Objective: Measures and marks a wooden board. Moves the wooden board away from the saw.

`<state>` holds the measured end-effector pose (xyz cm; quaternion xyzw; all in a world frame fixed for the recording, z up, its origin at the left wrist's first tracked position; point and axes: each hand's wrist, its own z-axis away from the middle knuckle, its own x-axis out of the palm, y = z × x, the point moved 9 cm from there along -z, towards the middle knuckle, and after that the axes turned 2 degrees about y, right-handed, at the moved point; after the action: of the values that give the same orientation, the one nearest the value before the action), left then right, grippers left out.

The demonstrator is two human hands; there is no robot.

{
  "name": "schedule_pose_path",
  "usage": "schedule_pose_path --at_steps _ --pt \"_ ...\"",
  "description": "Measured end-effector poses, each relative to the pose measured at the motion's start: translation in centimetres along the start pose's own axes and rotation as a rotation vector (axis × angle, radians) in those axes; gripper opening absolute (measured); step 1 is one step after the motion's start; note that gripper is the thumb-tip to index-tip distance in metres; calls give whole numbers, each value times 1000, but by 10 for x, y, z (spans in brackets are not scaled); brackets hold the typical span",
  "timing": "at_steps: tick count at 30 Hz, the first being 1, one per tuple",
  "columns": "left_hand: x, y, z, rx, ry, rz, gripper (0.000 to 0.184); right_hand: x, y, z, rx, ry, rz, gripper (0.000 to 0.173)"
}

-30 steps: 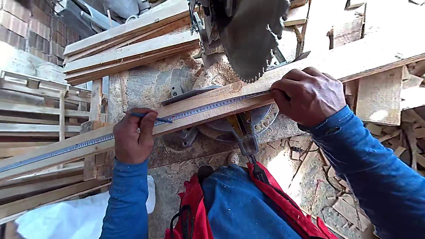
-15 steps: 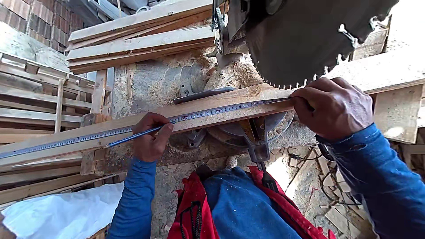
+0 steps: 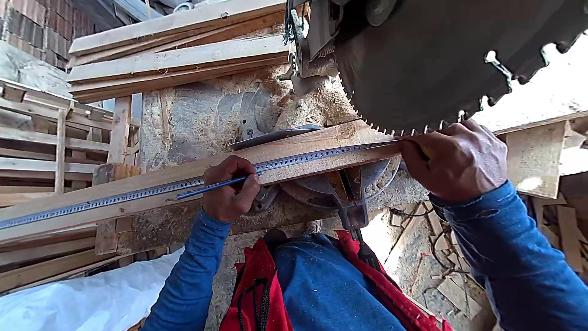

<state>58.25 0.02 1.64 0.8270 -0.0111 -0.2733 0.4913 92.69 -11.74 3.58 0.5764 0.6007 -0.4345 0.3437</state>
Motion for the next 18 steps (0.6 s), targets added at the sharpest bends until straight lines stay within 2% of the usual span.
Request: schedule_pose_path --at_steps 9,18 --pt "0 3 0 40 29 -41 11 -2 -2 1 2 8 12 32" --pt "4 -3 -5 -1 9 -78 9 6 8 7 35 14 48 35"
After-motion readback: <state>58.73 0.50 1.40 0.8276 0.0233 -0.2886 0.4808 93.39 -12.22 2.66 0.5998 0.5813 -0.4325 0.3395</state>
